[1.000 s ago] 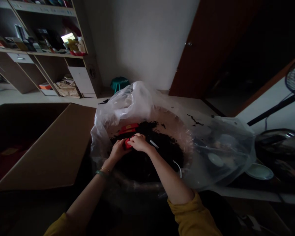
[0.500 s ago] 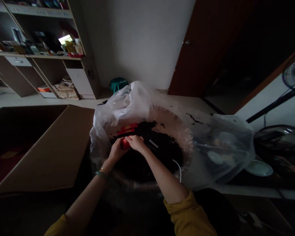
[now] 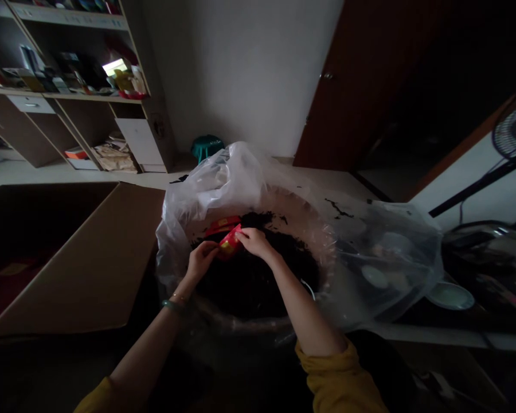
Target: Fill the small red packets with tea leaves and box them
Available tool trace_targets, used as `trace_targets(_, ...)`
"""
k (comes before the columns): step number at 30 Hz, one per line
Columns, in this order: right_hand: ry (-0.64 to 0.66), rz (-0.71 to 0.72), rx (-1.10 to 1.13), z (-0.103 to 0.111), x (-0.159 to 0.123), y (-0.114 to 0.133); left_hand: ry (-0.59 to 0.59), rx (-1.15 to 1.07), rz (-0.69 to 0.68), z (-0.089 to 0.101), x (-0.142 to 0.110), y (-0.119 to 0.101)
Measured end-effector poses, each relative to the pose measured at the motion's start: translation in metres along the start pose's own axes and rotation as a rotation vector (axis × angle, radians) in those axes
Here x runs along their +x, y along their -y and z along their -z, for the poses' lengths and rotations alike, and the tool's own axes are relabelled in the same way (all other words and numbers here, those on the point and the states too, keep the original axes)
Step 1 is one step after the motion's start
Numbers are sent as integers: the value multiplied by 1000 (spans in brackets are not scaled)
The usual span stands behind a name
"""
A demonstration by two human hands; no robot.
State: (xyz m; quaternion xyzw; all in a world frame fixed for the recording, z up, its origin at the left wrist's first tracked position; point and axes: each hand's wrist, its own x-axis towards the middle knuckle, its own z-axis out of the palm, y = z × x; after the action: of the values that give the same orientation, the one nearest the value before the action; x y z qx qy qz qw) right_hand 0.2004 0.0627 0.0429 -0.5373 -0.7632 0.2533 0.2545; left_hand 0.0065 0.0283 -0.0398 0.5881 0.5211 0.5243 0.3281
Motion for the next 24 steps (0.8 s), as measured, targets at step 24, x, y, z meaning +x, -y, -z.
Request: trace_targets(24, 84, 169, -103, 6, -21, 56, 161, 271, -105, 2, -7, -7)
